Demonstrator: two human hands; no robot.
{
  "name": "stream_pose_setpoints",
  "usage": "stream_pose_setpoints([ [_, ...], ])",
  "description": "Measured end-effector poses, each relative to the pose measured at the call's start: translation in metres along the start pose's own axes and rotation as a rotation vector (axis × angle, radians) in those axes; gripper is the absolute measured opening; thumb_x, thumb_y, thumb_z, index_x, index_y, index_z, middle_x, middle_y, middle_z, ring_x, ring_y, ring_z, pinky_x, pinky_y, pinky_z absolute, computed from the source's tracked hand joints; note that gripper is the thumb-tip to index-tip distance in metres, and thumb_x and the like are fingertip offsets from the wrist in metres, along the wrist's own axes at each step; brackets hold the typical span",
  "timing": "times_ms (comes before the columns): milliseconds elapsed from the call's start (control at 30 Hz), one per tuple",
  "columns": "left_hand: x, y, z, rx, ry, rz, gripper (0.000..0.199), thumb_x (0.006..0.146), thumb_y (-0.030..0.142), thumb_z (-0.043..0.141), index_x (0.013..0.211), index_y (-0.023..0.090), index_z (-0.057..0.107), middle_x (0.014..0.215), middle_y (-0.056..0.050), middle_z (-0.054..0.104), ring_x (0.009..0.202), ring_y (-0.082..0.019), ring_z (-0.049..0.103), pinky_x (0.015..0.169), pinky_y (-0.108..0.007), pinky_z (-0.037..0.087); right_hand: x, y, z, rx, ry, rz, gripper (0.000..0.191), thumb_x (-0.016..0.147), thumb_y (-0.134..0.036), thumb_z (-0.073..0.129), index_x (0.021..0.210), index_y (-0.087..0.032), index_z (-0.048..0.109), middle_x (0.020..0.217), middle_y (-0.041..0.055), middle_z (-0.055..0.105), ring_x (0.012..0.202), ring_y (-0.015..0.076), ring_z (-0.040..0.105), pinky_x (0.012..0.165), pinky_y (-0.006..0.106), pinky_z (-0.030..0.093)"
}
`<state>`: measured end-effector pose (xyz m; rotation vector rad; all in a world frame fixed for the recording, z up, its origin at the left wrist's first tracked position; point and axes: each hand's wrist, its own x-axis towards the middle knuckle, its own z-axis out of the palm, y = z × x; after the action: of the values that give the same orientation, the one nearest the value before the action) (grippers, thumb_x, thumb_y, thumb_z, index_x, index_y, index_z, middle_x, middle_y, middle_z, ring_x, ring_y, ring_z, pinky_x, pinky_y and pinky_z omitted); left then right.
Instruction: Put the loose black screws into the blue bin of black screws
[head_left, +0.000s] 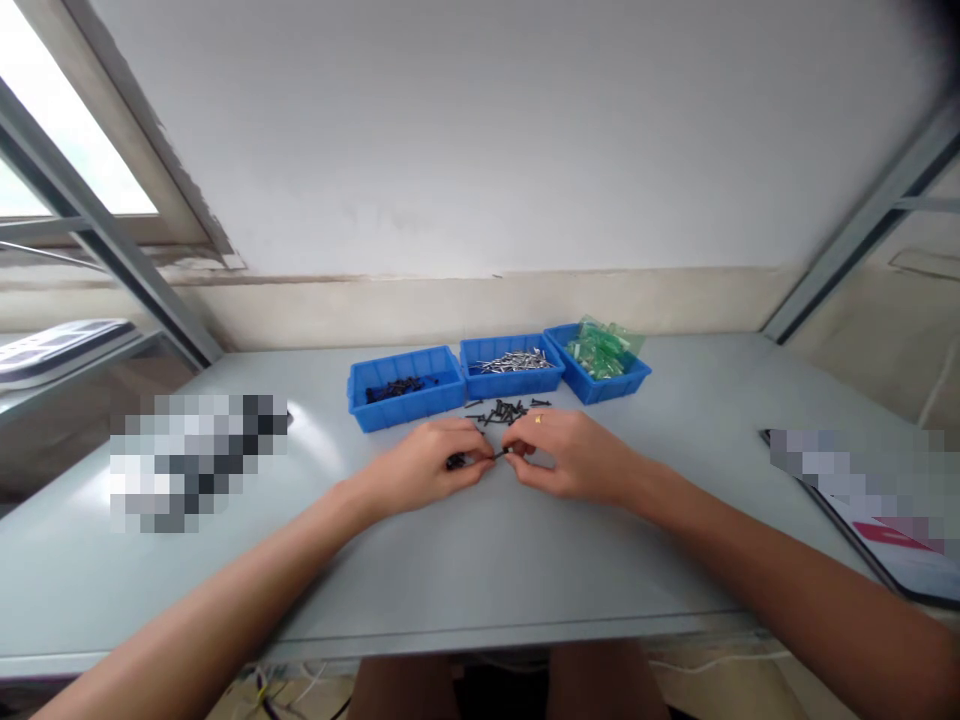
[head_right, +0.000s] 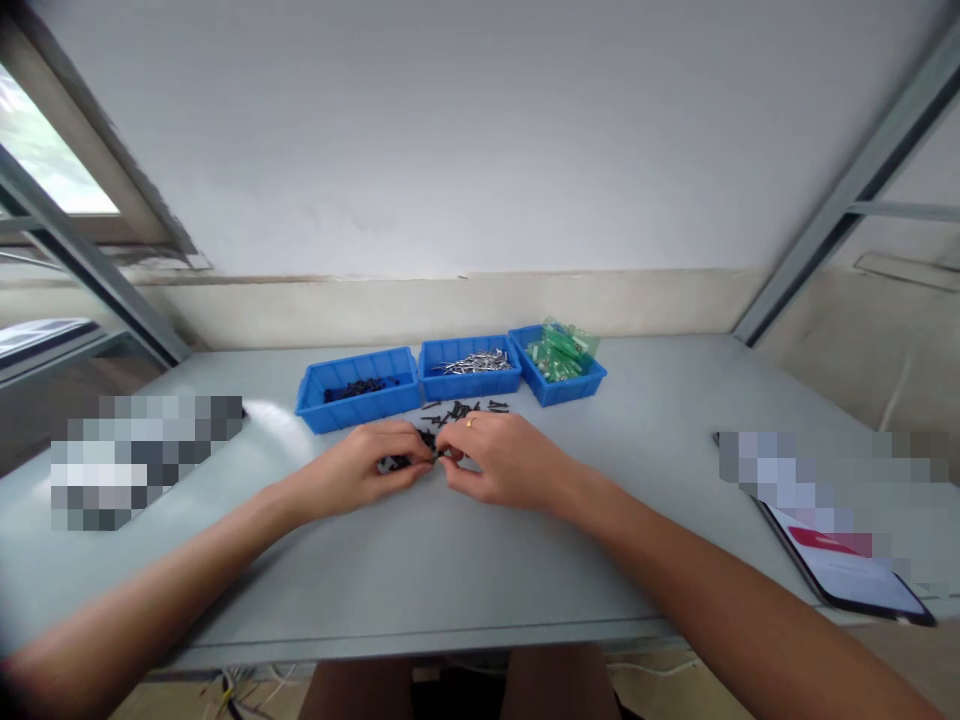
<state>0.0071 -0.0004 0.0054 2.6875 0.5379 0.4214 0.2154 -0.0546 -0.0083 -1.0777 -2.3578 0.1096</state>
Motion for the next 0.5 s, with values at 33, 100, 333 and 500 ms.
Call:
stream_pose_setpoints([
  [33,0.0,0.0,0.001,-0.013,-0.02,0.007,0.013,0.086,0.02,0.05,0.082,0.016,0.062,0.08,-0.002,0.059,0.075,-0.012,0.055,0.068,-0.023,0.044,0.0,-0.001,0.0,0.014,0.015,-0.023,0.011,0.082,-0.019,0.051,0.088,-0.017,0.06,0.075,0.0025,0.062,0.072,0.0145,0.057,0.068,0.026,0.041],
  [100,0.0,0.001,0.002,-0.042,-0.044,0.015,0.013,0.086,0.019,0.051,0.078,0.016,0.061,0.077,-0.001,0.058,0.072,-0.011,0.054,0.066,-0.022,0.043,0.0,-0.004,0.001,0.051,0.026,-0.069,0.011,0.083,-0.019,0.051,0.089,-0.017,0.06,0.075,0.0021,0.062,0.071,0.0138,0.057,0.068,0.025,0.042],
  [333,-0.001,0.003,0.002,-0.063,0.008,0.039,0.017,0.087,0.021,0.049,0.076,0.015,0.061,0.076,-0.002,0.058,0.071,-0.011,0.055,0.066,-0.022,0.044,-0.001,-0.004,0.0,0.134,0.041,-0.068,0.014,0.086,-0.027,0.052,0.096,-0.02,0.059,0.078,0.0009,0.065,0.073,0.0125,0.059,0.069,0.024,0.043],
  [500,-0.002,-0.01,-0.011,0.173,0.327,-0.054,0.016,0.088,0.026,0.049,0.086,0.018,0.063,0.083,-0.003,0.063,0.081,-0.016,0.057,0.074,-0.028,0.045,0.003,0.016,-0.011,0.007,0.087,0.183,0.013,0.086,-0.027,0.051,0.095,-0.02,0.058,0.079,0.0014,0.065,0.075,0.015,0.058,0.068,0.027,0.043],
])
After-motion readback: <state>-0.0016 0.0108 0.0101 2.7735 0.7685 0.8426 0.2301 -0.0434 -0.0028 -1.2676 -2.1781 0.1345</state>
